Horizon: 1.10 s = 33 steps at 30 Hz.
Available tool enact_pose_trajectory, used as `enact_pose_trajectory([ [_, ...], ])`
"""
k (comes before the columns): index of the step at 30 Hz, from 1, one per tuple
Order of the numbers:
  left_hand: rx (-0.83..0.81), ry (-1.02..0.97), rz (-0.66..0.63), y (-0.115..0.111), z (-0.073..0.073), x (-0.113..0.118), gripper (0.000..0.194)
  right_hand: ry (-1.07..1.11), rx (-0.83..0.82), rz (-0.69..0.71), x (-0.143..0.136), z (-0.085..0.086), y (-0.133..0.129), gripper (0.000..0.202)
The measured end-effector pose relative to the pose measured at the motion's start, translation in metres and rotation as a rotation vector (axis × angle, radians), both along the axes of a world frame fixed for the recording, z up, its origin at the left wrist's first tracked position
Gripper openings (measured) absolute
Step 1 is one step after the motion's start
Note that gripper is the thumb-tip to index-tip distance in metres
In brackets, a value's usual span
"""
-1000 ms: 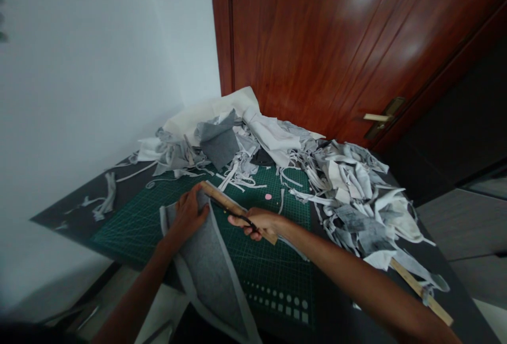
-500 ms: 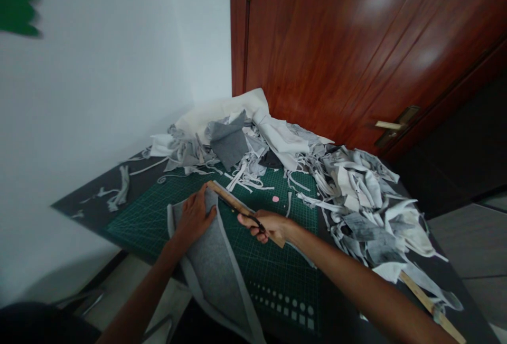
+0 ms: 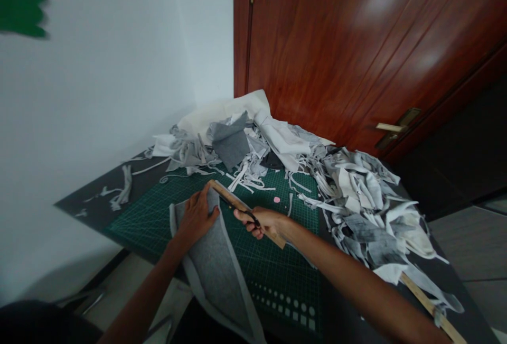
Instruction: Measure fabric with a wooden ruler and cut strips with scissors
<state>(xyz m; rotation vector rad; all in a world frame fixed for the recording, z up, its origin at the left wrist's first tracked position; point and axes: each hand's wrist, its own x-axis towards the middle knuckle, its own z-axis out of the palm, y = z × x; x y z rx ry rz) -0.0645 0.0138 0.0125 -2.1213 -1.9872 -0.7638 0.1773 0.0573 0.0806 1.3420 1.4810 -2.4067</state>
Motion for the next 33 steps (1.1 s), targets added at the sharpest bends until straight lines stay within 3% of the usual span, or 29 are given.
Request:
enact_pose_trajectory([
  [9,-0.004,-0.001,0.020,0.0005,-0.0038,0.0004,0.074,0.017,0.003,0.011,-0.0053,-0.0052,0.0054,0.065],
  [16,-0.036,0.067,0.115,0.0004,-0.0086,0.0027,0.072,0.015,0.042,-0.001,-0.0043,-0.0068,0.0028,0.065],
  [33,-0.061,0.114,0.185,-0.0003,-0.0026,0.0064,0.068,0.012,0.053,-0.012,-0.0027,-0.0065,0.0052,0.062],
])
